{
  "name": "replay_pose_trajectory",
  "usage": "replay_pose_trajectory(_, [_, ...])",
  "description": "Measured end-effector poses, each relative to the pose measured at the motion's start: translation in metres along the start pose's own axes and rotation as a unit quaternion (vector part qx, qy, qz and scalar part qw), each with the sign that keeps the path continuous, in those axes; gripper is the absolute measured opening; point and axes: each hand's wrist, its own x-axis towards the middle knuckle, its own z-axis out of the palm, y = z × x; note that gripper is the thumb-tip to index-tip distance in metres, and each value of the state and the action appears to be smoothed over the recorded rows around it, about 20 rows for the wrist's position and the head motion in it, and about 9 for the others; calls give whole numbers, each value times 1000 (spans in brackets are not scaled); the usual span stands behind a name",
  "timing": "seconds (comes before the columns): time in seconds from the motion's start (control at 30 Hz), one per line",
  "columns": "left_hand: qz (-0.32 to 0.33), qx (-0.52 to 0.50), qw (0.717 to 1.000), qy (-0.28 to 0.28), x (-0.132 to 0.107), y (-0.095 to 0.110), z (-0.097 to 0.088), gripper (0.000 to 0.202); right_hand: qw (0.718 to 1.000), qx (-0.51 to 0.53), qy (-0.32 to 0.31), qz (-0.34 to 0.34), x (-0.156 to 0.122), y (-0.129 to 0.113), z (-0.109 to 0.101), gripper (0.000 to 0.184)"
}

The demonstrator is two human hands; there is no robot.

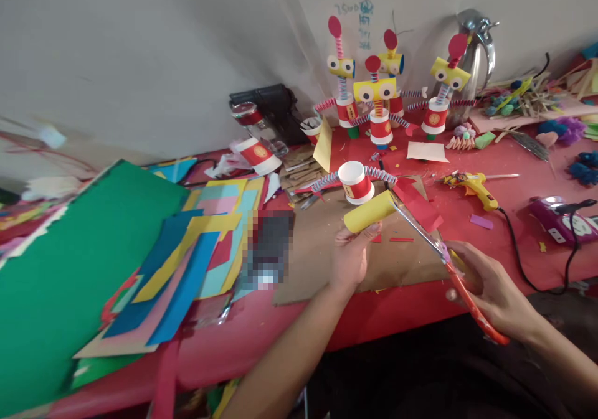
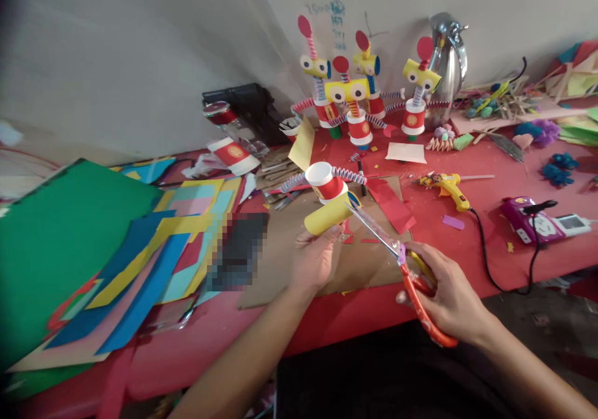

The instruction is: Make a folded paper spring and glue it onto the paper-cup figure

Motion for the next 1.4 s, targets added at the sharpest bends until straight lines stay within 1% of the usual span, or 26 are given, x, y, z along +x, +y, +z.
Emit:
replay_pose_trajectory(0.13, [53,41,998,11,-1,-4,-2,31,999,9,30,10,1,4,8,52])
replay_pose_trajectory(0.3, [111,96,989,-17,-1,-9,-6,18,998,7,61,21,1,6,13,47])
replay_pose_trajectory(0.43, [135,130,982,-20,0,-13,-12,13,997,13,72,32,0,5,14,46])
replay_pose_trajectory(0.53, [140,143,980,-13,1,-14,-14,14,997,18,72,36,-1,5,13,46])
replay_pose_trajectory(0.57, [132,139,981,-13,0,-14,-14,17,997,18,72,36,-1,6,13,46])
replay_pose_trajectory(0.63, [91,110,989,-34,0,-11,-13,27,997,18,71,37,-1,7,13,46])
replay_pose_trajectory(0.7, [32,52,995,-73,-1,-6,-11,37,997,14,71,38,-1,8,13,46])
replay_pose_trajectory(0.77, [-24,-16,995,-100,0,-1,-9,38,996,7,74,40,-1,10,13,46])
replay_pose_trajectory(0.83, [-68,-62,991,-93,1,3,-9,31,996,-2,77,41,-2,12,13,47])
replay_pose_trajectory(0.93, [-118,-81,988,-64,4,5,-8,24,996,-12,73,44,-3,14,14,47])
replay_pose_trajectory(1.0, [-128,-84,987,-50,4,5,-7,24,997,-14,70,44,-3,14,14,45])
replay_pose_trajectory(1.13, [-119,-82,989,-36,4,5,-6,23,997,-16,69,33,-3,13,13,42])
replay_pose_trajectory(1.3, [-108,-65,991,-37,3,4,-6,24,997,-19,70,34,-3,13,13,42])
replay_pose_trajectory(1.4, [-102,-59,992,-40,4,5,-6,25,997,-23,67,16,-4,15,12,44])
